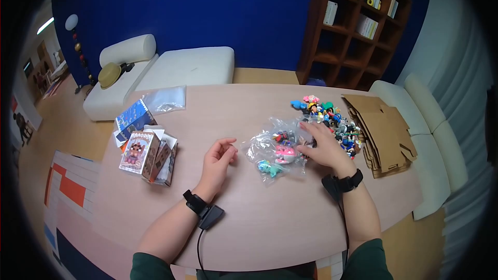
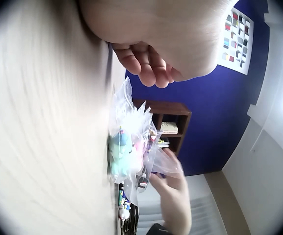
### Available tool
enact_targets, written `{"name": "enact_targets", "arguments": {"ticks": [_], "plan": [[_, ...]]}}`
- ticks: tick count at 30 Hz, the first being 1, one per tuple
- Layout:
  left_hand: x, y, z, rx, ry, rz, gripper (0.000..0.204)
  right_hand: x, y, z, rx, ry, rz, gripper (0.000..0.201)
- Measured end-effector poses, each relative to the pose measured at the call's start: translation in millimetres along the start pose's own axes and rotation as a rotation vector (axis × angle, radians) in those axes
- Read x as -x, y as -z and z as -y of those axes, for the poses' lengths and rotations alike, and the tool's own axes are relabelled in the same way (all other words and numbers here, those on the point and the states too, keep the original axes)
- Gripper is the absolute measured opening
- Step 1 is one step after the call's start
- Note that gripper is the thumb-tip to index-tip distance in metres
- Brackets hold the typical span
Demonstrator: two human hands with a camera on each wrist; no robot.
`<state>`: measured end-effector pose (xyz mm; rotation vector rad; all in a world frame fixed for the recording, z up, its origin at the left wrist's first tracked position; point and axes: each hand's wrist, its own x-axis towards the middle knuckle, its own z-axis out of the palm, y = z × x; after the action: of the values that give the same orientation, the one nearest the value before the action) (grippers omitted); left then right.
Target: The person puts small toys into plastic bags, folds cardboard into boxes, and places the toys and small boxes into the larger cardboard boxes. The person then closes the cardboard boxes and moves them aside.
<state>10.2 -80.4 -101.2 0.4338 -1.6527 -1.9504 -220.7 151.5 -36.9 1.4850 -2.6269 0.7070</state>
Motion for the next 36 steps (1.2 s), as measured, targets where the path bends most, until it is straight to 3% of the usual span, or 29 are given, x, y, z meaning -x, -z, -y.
{"name": "enact_targets", "arguments": {"ticks": [6,10,12,13,16,18,20,21,23,25,28,29,30,32,33,34,36], "plan": [[-2,-4,2,-0.282,-0.244,0.037,0.064,3,-37,21,-0.076,-0.012,-0.044,0.081],[0,-8,-8,-0.588,-0.362,0.105,0.077,-10,-75,52,-0.096,0.078,-0.124,0.072],[2,-9,-1,-0.836,-0.334,0.005,0.091,-21,-88,70,-0.151,0.094,-0.137,0.067],[-1,-8,3,-0.805,-0.344,-0.043,0.097,-27,-93,77,-0.206,0.117,-0.141,0.063],[-7,-4,5,-0.959,-0.405,-0.156,0.097,-47,-122,77,-0.357,0.121,-0.159,0.054],[-16,4,5,-0.969,-0.411,-0.145,0.094,-53,-121,79,-0.38,0.075,-0.211,0.05],[-22,11,4,-0.915,-0.401,-0.131,0.091,-67,-112,73,-1.092,-0.199,0.195,0.044],[-22,12,0,-0.936,-0.362,-0.133,0.089,-62,-93,76,-1.297,-0.194,0.218,0.041],[-25,17,10,-0.949,-0.373,-0.127,0.091,-57,-77,60,-1.48,-0.27,0.099,0.04],[-21,18,4,-0.964,-0.329,-0.12,0.095,-49,-55,58,-1.584,-0.312,-0.193,0.036],[-19,11,3,-0.969,-0.301,-0.278,0.092,-34,-31,43,-1.52,-0.399,-0.158,0.035],[-19,11,5,-0.938,-0.365,-0.346,0.077,-26,-25,47,-1.681,-0.416,-0.167,0.034],[-14,6,-6,-0.945,-0.373,-0.336,0.077,-18,-23,47,-1.843,-0.433,-0.182,0.032],[-2,-2,-33,-0.792,-0.612,-0.325,0.062,-9,-32,48,-1.928,-0.434,-0.18,0.028],[2,-3,-35,-0.923,-0.756,-0.287,0.052,-2,-35,53,-1.898,-0.44,-0.117,0.025],[5,-8,-37,-0.935,-0.757,-0.268,0.052,4,-37,59,-1.87,-0.448,-0.053,0.022],[13,-23,-38,-0.422,-0.33,0.361,0.053,14,-37,73,-1.934,-0.437,0.017,0.02]]}}
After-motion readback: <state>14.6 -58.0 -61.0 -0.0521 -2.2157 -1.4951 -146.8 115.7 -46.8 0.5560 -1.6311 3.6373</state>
